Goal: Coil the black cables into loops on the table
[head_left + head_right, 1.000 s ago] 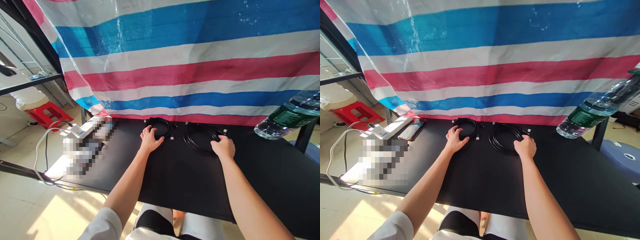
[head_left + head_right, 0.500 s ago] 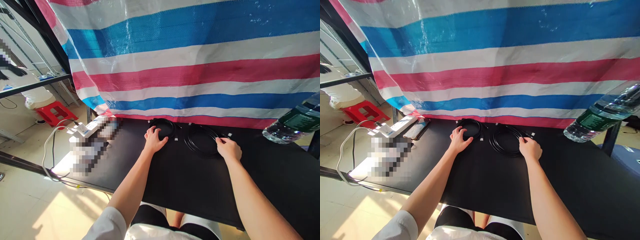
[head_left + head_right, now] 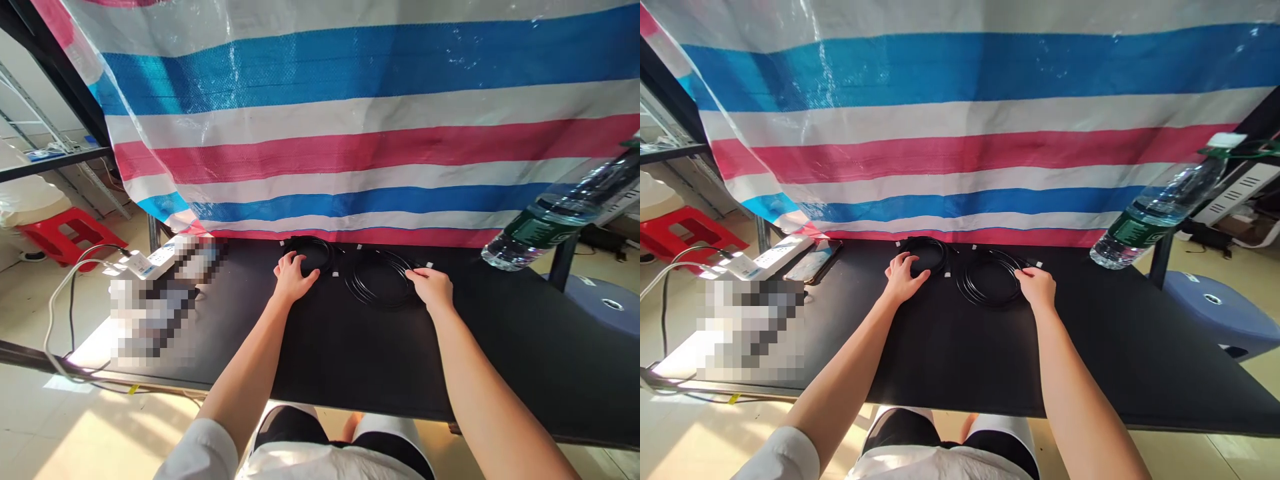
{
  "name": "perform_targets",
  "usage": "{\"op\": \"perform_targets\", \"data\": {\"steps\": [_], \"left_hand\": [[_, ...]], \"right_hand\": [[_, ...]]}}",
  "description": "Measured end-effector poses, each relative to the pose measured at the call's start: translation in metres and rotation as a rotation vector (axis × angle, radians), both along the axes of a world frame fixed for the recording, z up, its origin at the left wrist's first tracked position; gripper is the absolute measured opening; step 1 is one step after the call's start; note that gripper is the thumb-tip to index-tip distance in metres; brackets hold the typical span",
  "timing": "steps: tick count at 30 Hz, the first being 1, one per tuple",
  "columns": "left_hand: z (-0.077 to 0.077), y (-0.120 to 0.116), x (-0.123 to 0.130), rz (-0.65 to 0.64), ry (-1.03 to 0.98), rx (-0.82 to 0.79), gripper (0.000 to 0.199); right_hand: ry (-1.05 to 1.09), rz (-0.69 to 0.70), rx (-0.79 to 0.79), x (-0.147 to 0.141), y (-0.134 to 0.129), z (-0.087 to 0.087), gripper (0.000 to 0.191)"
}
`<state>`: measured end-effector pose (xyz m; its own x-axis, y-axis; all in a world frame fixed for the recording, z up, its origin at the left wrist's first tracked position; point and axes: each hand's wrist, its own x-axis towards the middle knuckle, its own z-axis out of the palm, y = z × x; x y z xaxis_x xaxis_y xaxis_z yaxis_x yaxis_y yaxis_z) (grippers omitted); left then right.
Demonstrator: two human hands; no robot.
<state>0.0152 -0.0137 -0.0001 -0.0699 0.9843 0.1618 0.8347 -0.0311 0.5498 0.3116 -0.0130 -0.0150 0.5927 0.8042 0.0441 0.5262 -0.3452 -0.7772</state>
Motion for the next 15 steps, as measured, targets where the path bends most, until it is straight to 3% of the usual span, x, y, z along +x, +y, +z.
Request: {"op": "perform_targets", "data": {"steps": [8,15], "left_hand": [[0.003,0.0,0.005,0.027,0.019,0.031,0.042],[0.009,-0.01,0.019,-0.019,-0.01,0.14,0.038]], "right_hand": [[0.537,0.011,0.302,-0.001,0.002,0.002,0.022],[0.892,0.308,0.478,-0.001,-0.006,0.017,0.029]]}}
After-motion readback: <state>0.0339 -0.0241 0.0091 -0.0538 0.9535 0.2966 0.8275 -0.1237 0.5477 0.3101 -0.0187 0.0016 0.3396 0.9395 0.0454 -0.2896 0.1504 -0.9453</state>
